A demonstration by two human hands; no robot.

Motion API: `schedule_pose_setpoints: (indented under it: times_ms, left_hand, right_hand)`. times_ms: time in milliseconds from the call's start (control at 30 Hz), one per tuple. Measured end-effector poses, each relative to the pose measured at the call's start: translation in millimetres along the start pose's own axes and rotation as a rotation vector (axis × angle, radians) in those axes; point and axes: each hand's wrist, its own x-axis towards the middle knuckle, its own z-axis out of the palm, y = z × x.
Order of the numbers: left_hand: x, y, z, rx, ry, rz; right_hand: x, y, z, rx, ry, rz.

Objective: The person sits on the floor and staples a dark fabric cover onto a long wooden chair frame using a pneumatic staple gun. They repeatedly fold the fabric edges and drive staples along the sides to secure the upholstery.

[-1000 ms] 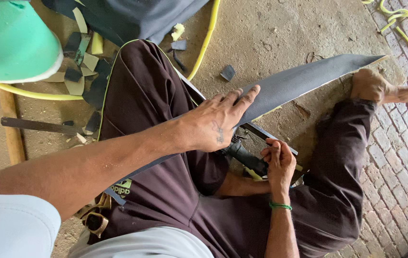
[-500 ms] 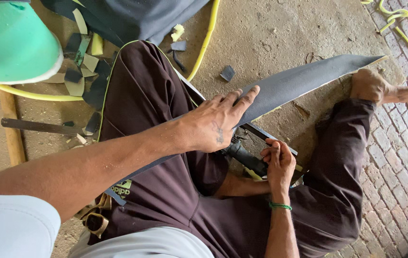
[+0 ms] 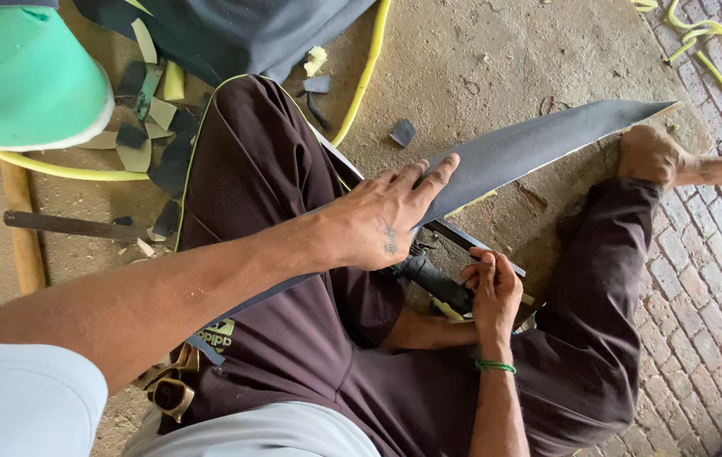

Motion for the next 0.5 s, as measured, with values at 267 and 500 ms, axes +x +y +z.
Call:
schedule_pose_setpoints:
  times_ms: [267,500]
  left_hand:
    - [0,37,-19,0.103,-0.206,-0.134]
    - [-15,70,16,0.241,-0.302,-0.089]
  right_hand:
    - [7,-14,-8,0.270,-0.004,0.025]
    - [82,-44,-67,0.756,0.203,0.281]
